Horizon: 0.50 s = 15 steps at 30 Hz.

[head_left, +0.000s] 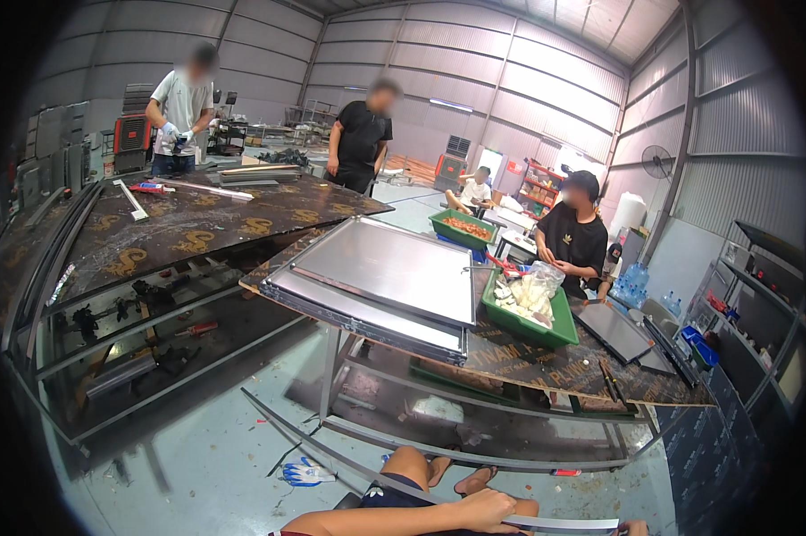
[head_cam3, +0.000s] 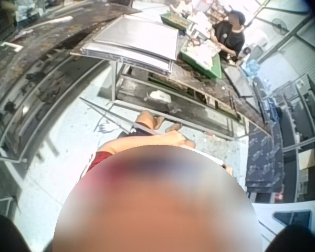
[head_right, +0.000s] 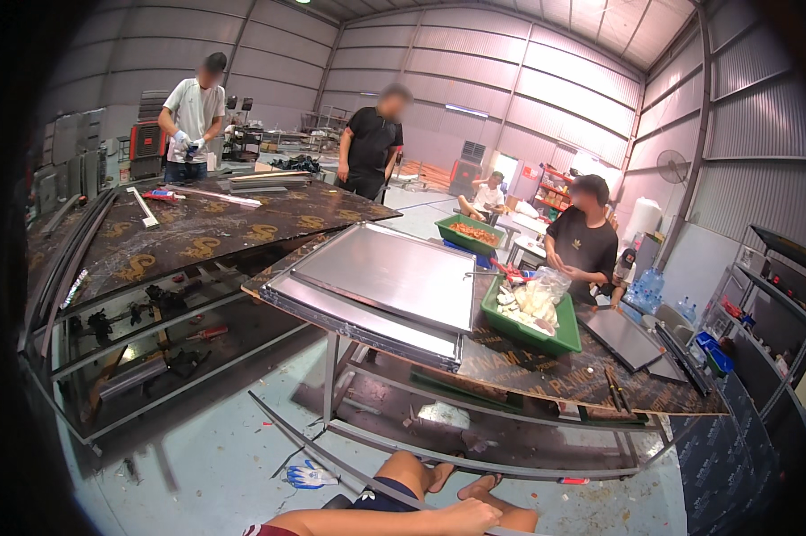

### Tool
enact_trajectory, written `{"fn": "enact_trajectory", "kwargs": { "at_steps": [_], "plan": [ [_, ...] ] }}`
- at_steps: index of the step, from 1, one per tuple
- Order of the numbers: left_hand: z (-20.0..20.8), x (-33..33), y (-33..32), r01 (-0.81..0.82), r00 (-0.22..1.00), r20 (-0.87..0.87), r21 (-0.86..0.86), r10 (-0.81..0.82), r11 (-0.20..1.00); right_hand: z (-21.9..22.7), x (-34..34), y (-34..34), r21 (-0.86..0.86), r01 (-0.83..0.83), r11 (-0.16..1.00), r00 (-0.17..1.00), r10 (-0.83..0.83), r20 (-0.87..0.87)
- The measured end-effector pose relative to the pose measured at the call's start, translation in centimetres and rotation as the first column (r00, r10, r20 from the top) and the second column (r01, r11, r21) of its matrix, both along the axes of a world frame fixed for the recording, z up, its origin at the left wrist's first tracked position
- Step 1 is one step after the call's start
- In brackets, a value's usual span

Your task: The person sits on a chair and assembles a metal frame by hand, attaching small black components to the edges of a long metal bar. They repeatedly position the bar on their lap, insert the components, and adjust the assembly while other workers operate in the background.

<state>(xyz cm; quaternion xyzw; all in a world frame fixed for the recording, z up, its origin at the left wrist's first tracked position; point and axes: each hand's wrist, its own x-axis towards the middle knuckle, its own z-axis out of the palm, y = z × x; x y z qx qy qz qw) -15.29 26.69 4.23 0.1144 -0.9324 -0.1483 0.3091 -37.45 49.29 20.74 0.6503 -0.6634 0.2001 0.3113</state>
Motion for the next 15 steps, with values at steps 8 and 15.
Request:
{"fn": "enact_trajectory", "kwargs": {
  "at_steps": [8, 15],
  "plan": [
    [0.9, 0.5, 0.3, -0.012, 0.998, 0.064, 0.058, 0.008, 0.998, 0.5, 0.5, 0.0, 0.071, 0.038, 0.997, 0.995, -0.045, 0.088],
    [0.2, 0.2, -0.1, 0.014, 0.998, 0.053, 0.042, -0.017, 0.999, 1.3, 0.5, -0.1, 0.124, -0.005, 0.992, 0.987, -0.015, 0.159]
  ]
}}
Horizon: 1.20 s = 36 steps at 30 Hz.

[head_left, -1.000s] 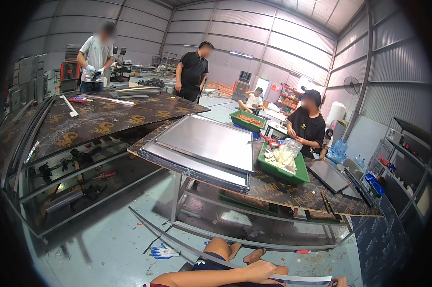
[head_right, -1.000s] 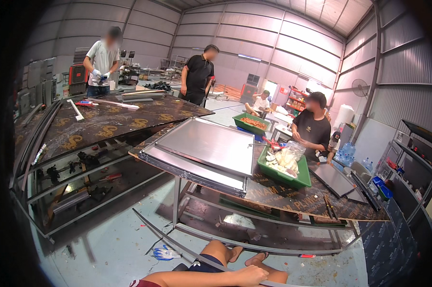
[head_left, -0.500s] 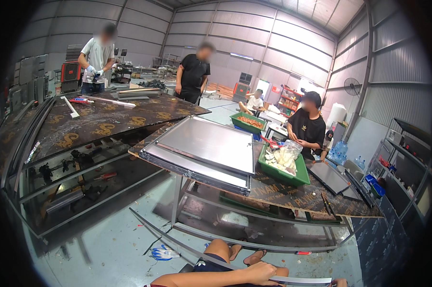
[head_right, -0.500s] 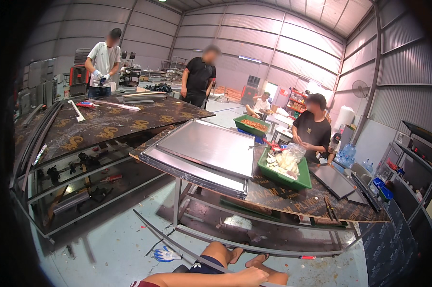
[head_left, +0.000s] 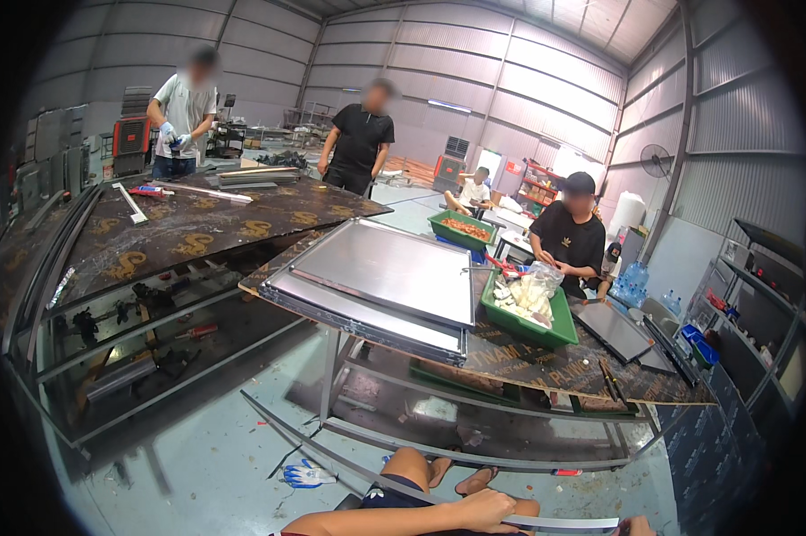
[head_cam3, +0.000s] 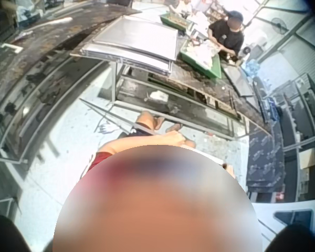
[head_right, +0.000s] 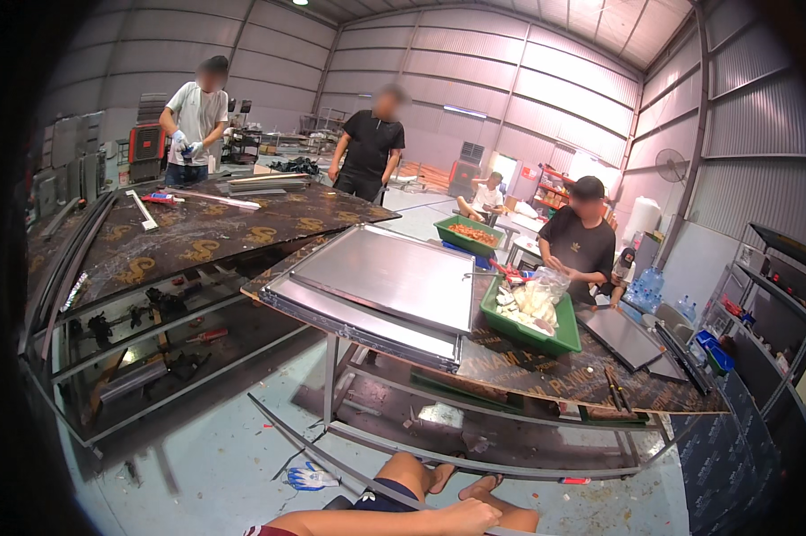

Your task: The person sits on a chair and assembles a metal frame by hand, attaching small black components to the edges of a long metal bar. They repeatedly position the bar on their lap, insert the components, and adjust the assembly while other workers operate in the background.

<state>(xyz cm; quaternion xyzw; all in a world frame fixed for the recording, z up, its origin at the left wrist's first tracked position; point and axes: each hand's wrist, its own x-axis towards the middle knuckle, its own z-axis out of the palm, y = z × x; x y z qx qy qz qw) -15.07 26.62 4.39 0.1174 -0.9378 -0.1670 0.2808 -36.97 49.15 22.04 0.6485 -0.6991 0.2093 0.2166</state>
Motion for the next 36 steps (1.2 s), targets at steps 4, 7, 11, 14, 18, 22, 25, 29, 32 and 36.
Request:
{"fn": "enact_trajectory", "kwargs": {
  "at_steps": [4, 7, 11, 14, 18, 22, 25, 29, 32, 36],
  "plan": [
    [0.0, 0.1, 0.1, -0.003, 1.0, -0.022, 0.004, 0.003, 1.0, 0.7, 0.1, -0.2, 0.039, -0.031, 0.999, 0.999, 0.029, 0.033],
    [0.5, 0.3, 0.2, -0.021, 1.0, -0.021, -0.016, 0.021, 1.0, 1.2, 0.1, -0.4, 0.054, -0.072, 0.996, 0.997, 0.069, 0.046],
    [1.6, 1.0, 0.3, 0.086, 0.995, -0.055, 0.08, -0.082, 0.993, 1.9, 0.3, -0.5, 0.12, -0.089, 0.989, 0.99, 0.074, 0.121],
    [2.3, 1.4, 0.6, 0.058, 0.998, -0.038, 0.078, -0.055, 0.995, 2.2, 0.4, -0.6, 0.14, -0.109, 0.984, 0.983, 0.086, 0.162],
    [2.4, 1.7, 0.9, 0.049, 0.999, -0.008, 0.089, -0.048, 0.995, 2.1, -0.1, -0.7, 0.114, -0.121, 0.986, 0.97, 0.093, 0.226],
    [2.4, 1.5, 0.7, 0.052, 0.999, -0.007, 0.061, -0.051, 0.997, 1.1, -1.4, -1.2, 0.063, -0.095, 0.994, 0.975, 0.08, 0.206],
    [2.9, 1.6, 0.7, 0.036, 0.999, 0.016, 0.027, -0.037, 0.999, 0.3, -2.3, -1.5, 0.005, -0.041, 0.999, 0.961, 0.038, 0.276],
    [3.9, 2.1, 1.1, 0.004, 1.0, -0.014, -0.011, -0.004, 1.0, 0.1, -2.5, -0.9, -0.027, -0.054, 0.998, 0.863, 0.061, 0.501],
    [4.3, 2.2, 1.0, 0.003, 0.998, -0.055, -0.06, -0.006, 0.998, -0.5, -1.9, -0.1, -0.025, -0.062, 0.998, 0.79, 0.065, 0.61],
    [4.3, 1.9, 0.9, 0.004, 1.0, -0.024, -0.043, -0.005, 0.999, -1.6, -1.8, 0.8, -0.056, -0.065, 0.996, 0.704, 0.086, 0.705]
  ]
}}
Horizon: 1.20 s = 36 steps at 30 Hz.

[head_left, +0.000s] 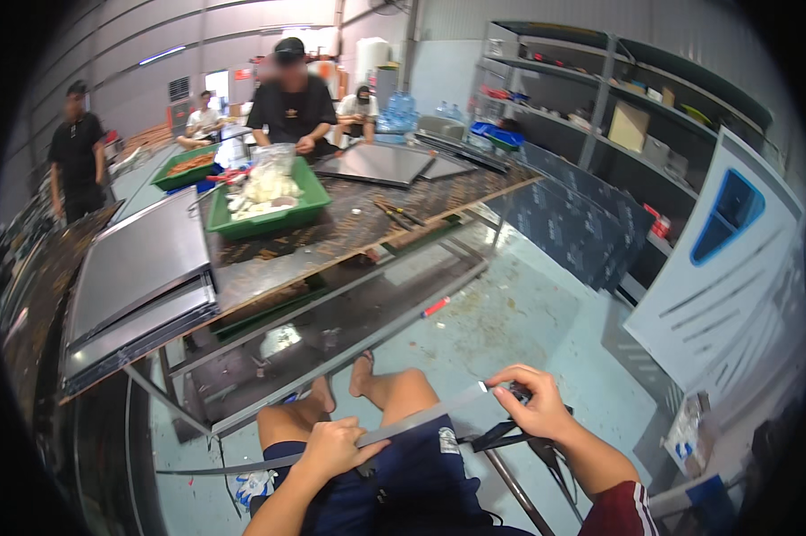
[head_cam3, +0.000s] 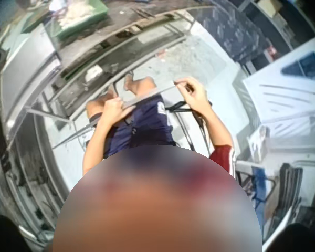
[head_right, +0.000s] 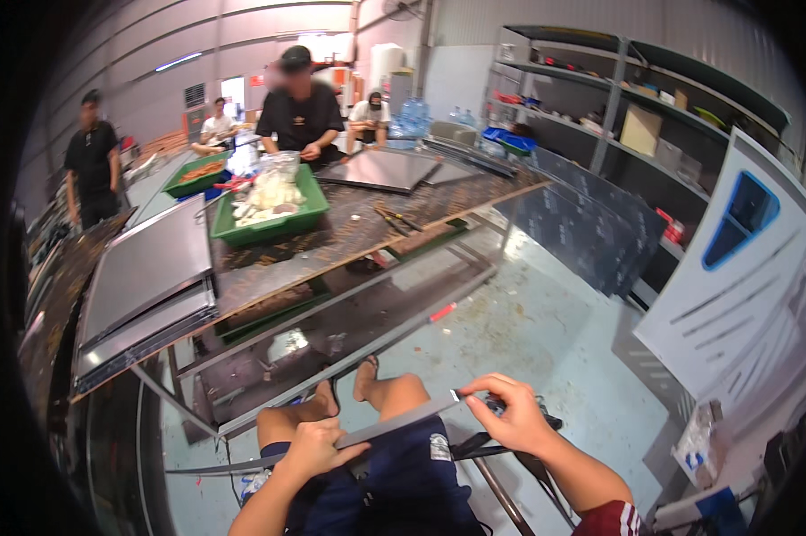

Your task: The person sits on a chair and assembles a metal frame by hand, attaching small black components to the edges of a long metal bar. They repeatedly position the bar on their lap, insert the components, and adjust the assembly while other workers operate in the background.

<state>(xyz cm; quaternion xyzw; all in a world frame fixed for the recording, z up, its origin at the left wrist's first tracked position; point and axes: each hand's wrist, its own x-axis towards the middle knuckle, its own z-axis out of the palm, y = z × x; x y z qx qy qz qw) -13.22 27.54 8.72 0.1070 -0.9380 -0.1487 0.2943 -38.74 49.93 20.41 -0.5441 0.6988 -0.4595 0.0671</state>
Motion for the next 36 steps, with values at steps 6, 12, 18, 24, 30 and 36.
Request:
{"fn": "enact_trajectory", "kwargs": {
  "at_steps": [6, 12, 18, 24, 30, 36],
  "plan": [
    [0.3, -0.3, 0.4, -0.022, 1.0, 0.016, 0.047, 0.021, 0.999, -0.4, -0.1, -0.4, -0.033, -0.018, 0.999, 0.997, 0.02, 0.068],
    [0.5, -0.1, 0.5, -0.022, 1.0, 0.021, 0.054, 0.02, 0.998, -0.1, -0.1, -0.8, -0.088, -0.068, 0.994, 0.996, 0.072, 0.043],
    [0.1, 0.0, 0.2, -0.008, 0.999, 0.037, 0.034, 0.006, 0.999, -0.6, -0.8, -1.5, -0.058, -0.112, 0.992, 0.987, 0.118, 0.112],
    [0.2, 0.2, 0.4, -0.007, 0.999, 0.045, 0.074, 0.004, 0.997, -1.3, -1.9, -2.2, -0.046, -0.145, 0.988, 0.983, 0.149, 0.105],
    [0.4, 0.5, 1.0, -0.005, 1.0, 0.026, 0.085, 0.003, 0.996, -1.4, -2.2, -2.9, 0.059, -0.107, 0.992, 0.941, 0.082, 0.328],
    [0.5, 0.8, 1.5, -0.004, 1.0, 0.028, 0.063, 0.002, 0.998, -0.6, -2.4, -1.2, -0.012, -0.223, 0.975, 0.752, 0.18, 0.634]
  ]
}}
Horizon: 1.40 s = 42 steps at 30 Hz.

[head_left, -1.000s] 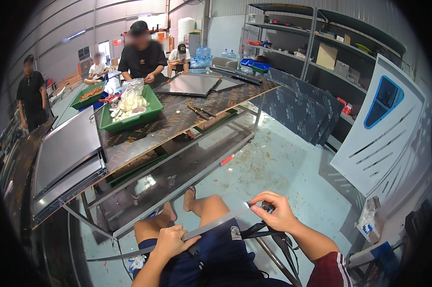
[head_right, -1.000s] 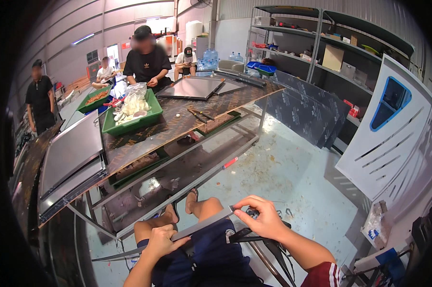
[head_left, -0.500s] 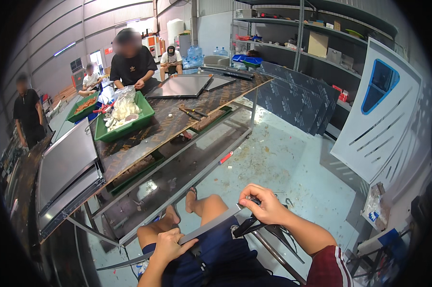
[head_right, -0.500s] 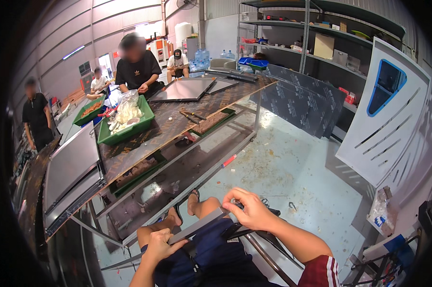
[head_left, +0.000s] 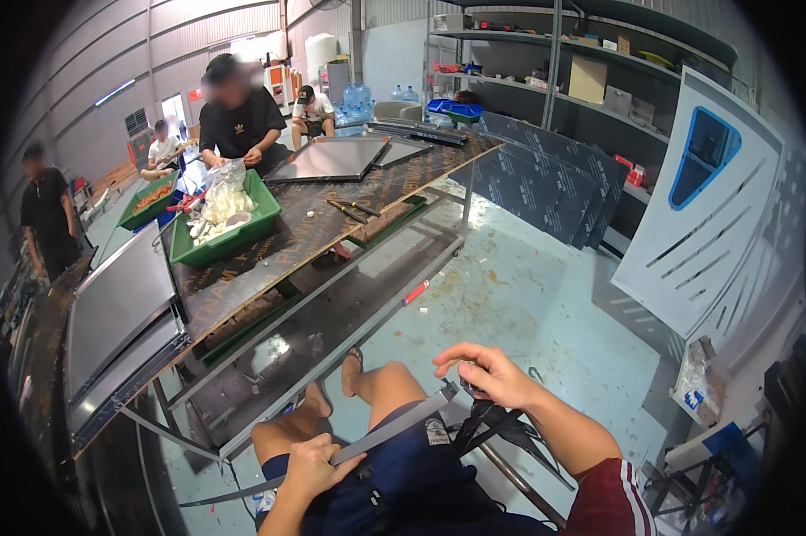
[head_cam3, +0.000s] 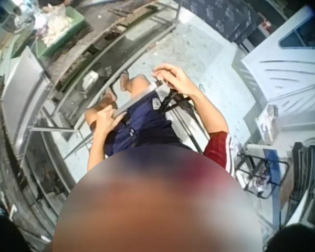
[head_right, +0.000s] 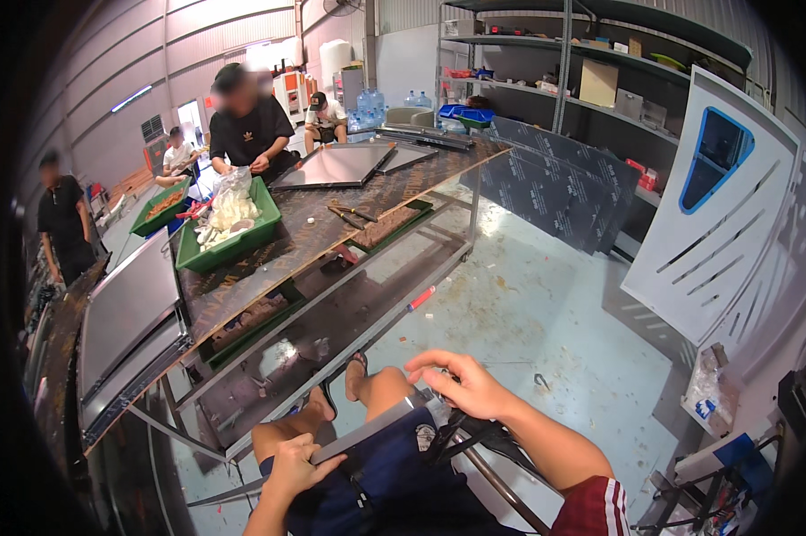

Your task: The person sits on a chair and assembles a metal frame by hand, attaching small black components to the edges of a long metal bar. They repeatedly position the bar on their lap, insert the components, and adjust the assembly while other workers operate in the background.

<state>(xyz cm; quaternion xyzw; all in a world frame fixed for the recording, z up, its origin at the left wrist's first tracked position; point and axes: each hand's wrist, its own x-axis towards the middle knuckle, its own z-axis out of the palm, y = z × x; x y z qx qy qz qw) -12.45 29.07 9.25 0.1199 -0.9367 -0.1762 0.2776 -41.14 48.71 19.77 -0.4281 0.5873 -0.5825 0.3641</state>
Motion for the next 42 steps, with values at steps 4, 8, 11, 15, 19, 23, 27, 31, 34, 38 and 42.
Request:
{"fn": "enact_trajectory", "kwargs": {
  "at_steps": [4, 8, 11, 15, 19, 23, 27, 31, 34, 38, 42],
  "plan": [
    [-0.1, 0.0, 0.0, 0.001, 1.0, -0.003, 0.004, -0.001, 1.0, -0.3, 0.2, 0.8, -0.01, -0.029, 1.0, 0.985, 0.027, -0.17],
    [-0.1, 0.0, 0.0, -0.005, 1.0, 0.013, 0.008, 0.005, 1.0, -1.5, 0.5, 0.5, 0.012, 0.071, 0.997, 0.992, -0.07, -0.11],
    [0.0, 0.0, 0.1, -0.011, 1.0, 0.024, 0.014, 0.011, 1.0, -2.5, 0.3, 0.0, 0.004, 0.101, 0.995, 0.993, -0.101, 0.053],
    [0.0, 0.0, 0.2, -0.011, 1.0, -0.003, 0.03, 0.011, 0.999, -3.7, -0.1, -0.5, -0.123, 0.142, 0.982, 0.881, -0.069, 0.469],
    [-0.2, 0.1, 0.2, -0.005, 1.0, 0.006, 0.034, 0.005, 0.999, -4.0, -0.8, -0.7, -0.088, 0.247, 0.965, 0.739, -0.128, 0.661],
    [-0.5, 0.0, 0.0, 0.011, 1.0, -0.014, -0.048, -0.012, 0.999, -2.4, -1.7, -0.1, -0.182, 0.182, 0.966, 0.816, -0.045, 0.576],
    [-0.7, 0.3, 0.1, 0.044, 0.998, -0.042, -0.084, -0.047, 0.995, 0.1, -1.7, 1.2, -0.011, -0.059, 0.998, 0.866, 0.046, -0.497],
    [-1.3, 0.6, 0.4, 0.037, 0.999, -0.023, -0.022, -0.037, 0.999, 0.7, -1.6, 0.2, 0.013, -0.063, 0.998, 0.866, 0.061, -0.496],
    [-2.2, 0.2, 0.2, -0.005, 0.998, -0.064, -0.051, 0.002, 0.999, 0.6, -2.4, -0.6, 0.209, -0.059, 0.976, 0.935, 0.128, -0.332],
    [-4.1, -0.4, -0.3, 0.072, 0.994, -0.072, -0.118, -0.081, 0.99, 0.9, -3.7, -0.8, 0.304, -0.156, 0.94, 0.943, 0.234, -0.238],
    [-5.8, -0.2, -0.8, -0.071, 0.995, -0.078, -0.065, 0.066, 0.995, 1.2, -5.0, -1.5, 0.293, -0.175, 0.94, 0.805, 0.308, -0.507]
  ]
}}
